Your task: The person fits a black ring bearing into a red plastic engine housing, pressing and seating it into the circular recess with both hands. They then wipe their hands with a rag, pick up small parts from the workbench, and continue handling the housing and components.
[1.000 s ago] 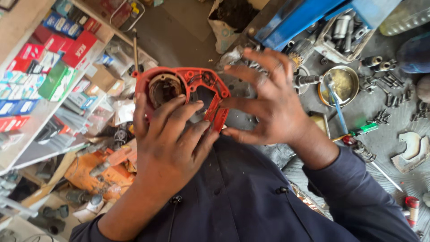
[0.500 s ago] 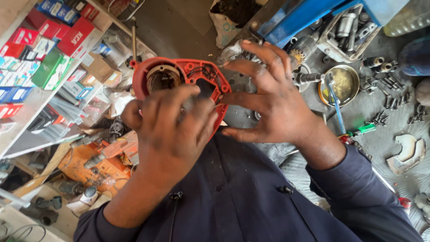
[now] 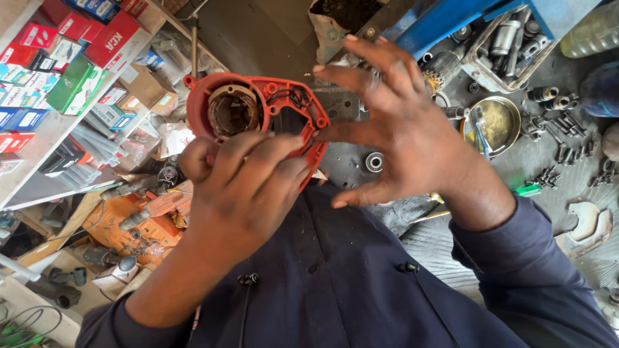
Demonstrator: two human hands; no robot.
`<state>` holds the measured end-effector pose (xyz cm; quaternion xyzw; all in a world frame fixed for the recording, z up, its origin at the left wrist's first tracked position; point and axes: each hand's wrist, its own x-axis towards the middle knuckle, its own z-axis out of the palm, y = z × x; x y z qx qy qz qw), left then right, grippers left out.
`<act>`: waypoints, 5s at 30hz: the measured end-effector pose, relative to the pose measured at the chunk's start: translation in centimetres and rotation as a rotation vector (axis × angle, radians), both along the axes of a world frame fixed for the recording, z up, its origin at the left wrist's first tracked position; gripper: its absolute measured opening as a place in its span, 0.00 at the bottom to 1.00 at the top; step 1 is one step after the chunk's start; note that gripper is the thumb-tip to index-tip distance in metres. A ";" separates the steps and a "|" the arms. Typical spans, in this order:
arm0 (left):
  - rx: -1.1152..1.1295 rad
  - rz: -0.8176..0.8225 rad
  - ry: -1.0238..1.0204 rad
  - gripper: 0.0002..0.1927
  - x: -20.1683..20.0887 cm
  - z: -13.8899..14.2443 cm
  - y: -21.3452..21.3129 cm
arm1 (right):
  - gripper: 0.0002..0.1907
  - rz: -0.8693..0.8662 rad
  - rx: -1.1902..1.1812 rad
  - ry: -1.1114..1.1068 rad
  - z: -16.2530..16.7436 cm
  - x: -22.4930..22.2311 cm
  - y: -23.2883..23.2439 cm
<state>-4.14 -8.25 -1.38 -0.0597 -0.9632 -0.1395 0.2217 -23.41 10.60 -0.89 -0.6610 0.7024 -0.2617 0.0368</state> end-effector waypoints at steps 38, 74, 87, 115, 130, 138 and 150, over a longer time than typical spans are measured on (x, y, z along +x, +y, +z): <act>0.653 -1.082 0.121 0.18 3.3 -2.4 -1.9 | 0.51 -1.083 -0.326 -0.771 -9.4 28.9 1.6; 0.566 -1.338 -0.471 0.14 5.6 -10.6 45.0 | 0.26 -2.154 -0.161 -0.050 -13.3 42.2 51.3; 0.548 -1.015 -0.465 0.10 6.8 -11.0 53.2 | 0.13 -2.120 -0.039 0.101 -16.0 34.9 65.2; 1.186 -0.530 -1.481 0.12 9.7 -15.5 63.2 | 0.10 -1.756 -0.242 0.058 -14.6 39.4 64.3; 1.224 -0.561 -1.422 0.09 10.0 -15.3 63.0 | 0.14 -2.089 -0.019 -0.007 -16.3 36.7 70.9; 1.223 -0.539 -1.422 0.10 9.8 -15.8 62.7 | 0.09 -1.974 0.087 0.023 -15.9 36.5 71.3; 1.177 -0.589 -1.384 0.11 9.5 -15.3 62.3 | 0.07 -2.050 0.176 -0.022 -15.1 35.8 71.1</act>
